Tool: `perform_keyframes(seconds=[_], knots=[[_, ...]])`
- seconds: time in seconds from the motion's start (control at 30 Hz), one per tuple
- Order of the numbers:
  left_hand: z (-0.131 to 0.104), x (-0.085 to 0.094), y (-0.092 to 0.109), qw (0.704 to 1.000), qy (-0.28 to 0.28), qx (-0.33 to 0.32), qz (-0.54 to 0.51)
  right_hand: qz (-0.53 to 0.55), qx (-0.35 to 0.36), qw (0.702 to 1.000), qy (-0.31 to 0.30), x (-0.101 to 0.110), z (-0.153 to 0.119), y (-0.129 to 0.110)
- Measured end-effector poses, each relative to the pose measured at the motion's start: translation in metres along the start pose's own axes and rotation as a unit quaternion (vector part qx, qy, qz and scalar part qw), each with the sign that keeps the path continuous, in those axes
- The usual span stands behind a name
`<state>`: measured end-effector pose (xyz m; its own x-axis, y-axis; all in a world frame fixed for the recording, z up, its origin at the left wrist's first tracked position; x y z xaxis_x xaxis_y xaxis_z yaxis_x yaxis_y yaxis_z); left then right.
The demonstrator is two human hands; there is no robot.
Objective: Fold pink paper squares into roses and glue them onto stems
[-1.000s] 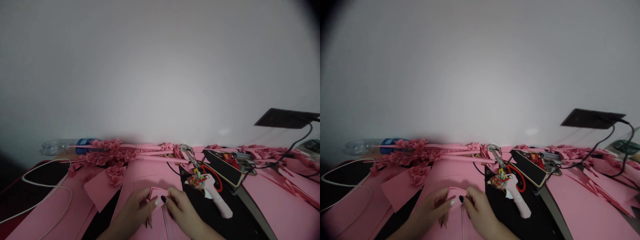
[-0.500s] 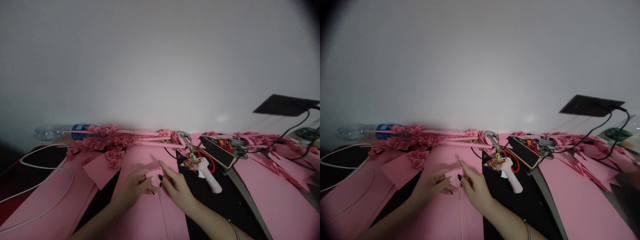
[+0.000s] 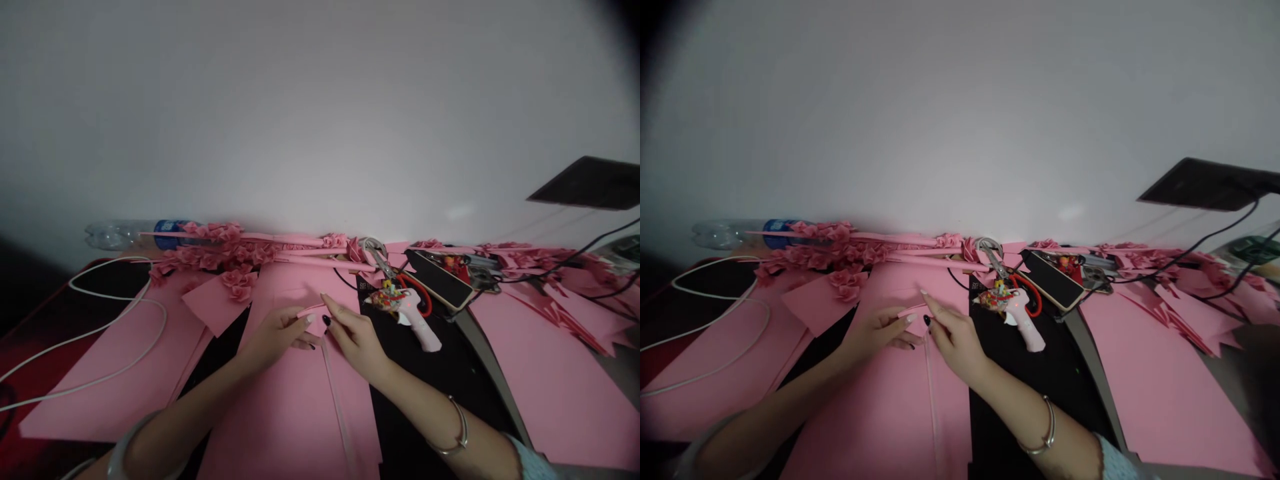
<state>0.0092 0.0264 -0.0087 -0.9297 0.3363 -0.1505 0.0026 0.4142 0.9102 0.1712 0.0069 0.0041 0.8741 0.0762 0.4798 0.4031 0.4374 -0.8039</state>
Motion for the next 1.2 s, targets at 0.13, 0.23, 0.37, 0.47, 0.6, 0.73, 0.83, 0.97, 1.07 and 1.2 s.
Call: perform_keyframes(seconds=[0.13, 0.23, 0.37, 0.47, 0.6, 0.73, 0.83, 0.97, 1.07, 1.2], knots=[[0.002, 0.001, -0.005, 1.000, -0.011, -0.011, 0.004, -0.023, -0.020, 1.000, -0.007, 0.000, -0.001, 0.001], [0.003, 0.002, -0.006, 1.000, -0.021, -0.017, 0.013, -0.028, -0.022, 0.999, -0.008, 0.000, -0.001, 0.002], [0.004, 0.003, -0.006, 0.999, -0.030, -0.021, 0.016, -0.026, -0.019, 0.999, -0.001, -0.001, -0.001, 0.001], [0.005, 0.004, -0.007, 0.999, -0.036, -0.009, 0.013, -0.017, -0.022, 1.000, 0.007, -0.001, -0.001, 0.001], [0.008, 0.008, -0.010, 0.999, -0.031, 0.004, 0.016, -0.007, -0.040, 0.999, 0.032, -0.001, -0.001, 0.002], [0.008, 0.013, -0.013, 0.999, -0.041, 0.014, 0.011, -0.005, -0.004, 1.000, 0.024, -0.001, -0.001, -0.001], [0.004, 0.012, -0.010, 0.998, -0.062, 0.008, 0.026, -0.021, -0.002, 1.000, 0.013, 0.000, -0.001, -0.002], [0.000, 0.010, -0.004, 0.998, -0.059, 0.016, 0.021, -0.030, 0.029, 0.999, 0.002, 0.002, -0.001, -0.002], [0.001, 0.009, -0.002, 0.998, -0.064, 0.017, 0.012, -0.031, 0.043, 0.999, -0.013, 0.002, -0.002, -0.002], [0.001, 0.008, -0.001, 0.998, -0.054, 0.026, 0.013, -0.043, 0.051, 0.997, -0.033, 0.001, -0.002, -0.001]])
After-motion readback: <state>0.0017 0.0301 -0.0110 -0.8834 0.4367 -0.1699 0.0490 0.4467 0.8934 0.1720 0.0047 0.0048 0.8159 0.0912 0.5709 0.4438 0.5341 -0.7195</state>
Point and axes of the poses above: each hand's wrist, its own z-axis towards the middle knuckle, its own x-axis out of the back of the hand, y = z × x, the point moved 3 cm from there along z, towards the middle knuckle, and after that the axes turned 2 degrees about y, right-handed, at the moved point
